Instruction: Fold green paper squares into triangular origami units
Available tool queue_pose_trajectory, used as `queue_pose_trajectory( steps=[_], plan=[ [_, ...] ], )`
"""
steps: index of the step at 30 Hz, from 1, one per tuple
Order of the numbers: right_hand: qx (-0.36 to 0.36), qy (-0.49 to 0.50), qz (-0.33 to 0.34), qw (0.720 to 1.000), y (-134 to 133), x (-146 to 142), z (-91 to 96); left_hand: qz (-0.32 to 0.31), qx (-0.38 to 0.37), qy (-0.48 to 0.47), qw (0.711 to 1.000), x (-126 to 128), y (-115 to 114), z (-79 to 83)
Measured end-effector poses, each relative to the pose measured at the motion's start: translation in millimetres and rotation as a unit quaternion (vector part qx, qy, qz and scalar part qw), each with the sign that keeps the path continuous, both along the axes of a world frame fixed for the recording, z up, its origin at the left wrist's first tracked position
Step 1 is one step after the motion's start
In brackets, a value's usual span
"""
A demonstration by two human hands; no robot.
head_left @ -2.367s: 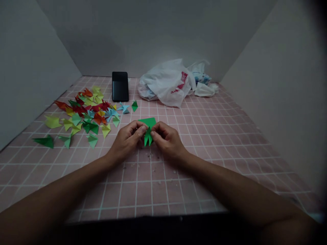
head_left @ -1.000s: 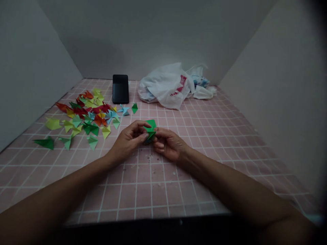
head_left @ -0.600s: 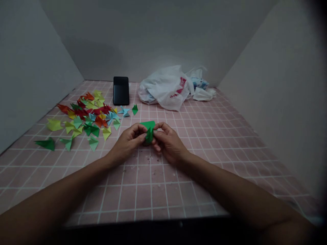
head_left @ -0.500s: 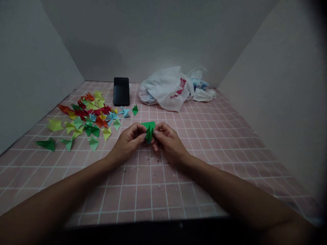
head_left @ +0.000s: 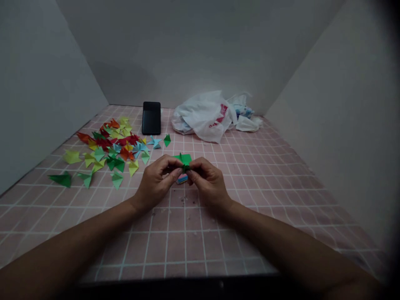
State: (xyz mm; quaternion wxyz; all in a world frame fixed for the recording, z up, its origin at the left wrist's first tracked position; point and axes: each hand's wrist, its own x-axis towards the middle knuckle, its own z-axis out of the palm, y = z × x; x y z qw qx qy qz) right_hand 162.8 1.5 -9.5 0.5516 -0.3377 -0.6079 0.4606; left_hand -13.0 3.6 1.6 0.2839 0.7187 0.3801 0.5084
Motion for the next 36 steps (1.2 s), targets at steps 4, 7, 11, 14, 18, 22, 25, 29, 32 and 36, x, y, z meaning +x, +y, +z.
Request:
queue_pose_trajectory(
  steps=[4, 7, 11, 14, 18, 22, 25, 29, 32, 36],
  plan=[
    [0.042, -0.01, -0.018, 0.999, -4.2, 0.6, -0.9, -0.027, 0.056, 0.022, 0.998, 0.4, -2.2, -0.1],
    [0.069, -0.025, -0.017, 0.997, -6.6, 1.0, -1.2, 0.003, 0.118, 0.047, 0.992, 1.1, -3.1, -1.2],
    [0.119, -0.046, -0.022, 0.992, -7.7, 0.7, -2.2, 0.021, 0.181, 0.062, 0.981, 0.1, -2.8, -0.3],
    [0.125, -0.025, -0.025, 0.992, -7.6, -1.1, -3.6, 0.017, 0.207, 0.065, 0.976, -1.8, -2.1, 2.2],
    [0.13, 0.008, -0.029, 0.991, -7.5, -2.7, -4.4, 0.0, 0.228, 0.075, 0.971, -3.5, -1.7, 4.5],
    [0.172, -0.03, -0.02, 0.984, -7.8, -0.4, -2.7, 0.002, 0.22, 0.075, 0.973, -3.2, -2.1, 4.3],
    [0.189, -0.044, -0.026, 0.981, -8.0, 1.5, -1.3, 0.0, 0.198, 0.063, 0.978, -2.6, -2.6, 4.2],
    [0.204, -0.045, -0.026, 0.978, -7.7, 2.1, 0.2, -0.016, 0.169, 0.031, 0.985, -1.0, -4.2, 5.6],
    [0.217, -0.037, -0.017, 0.975, -7.1, 2.3, 0.7, -0.034, 0.113, -0.018, 0.993, 0.9, -5.8, 6.8],
    [0.208, -0.035, -0.009, 0.977, -5.6, 3.0, 0.5, -0.052, 0.028, -0.085, 0.995, 2.5, -6.7, 7.9]
  ],
)
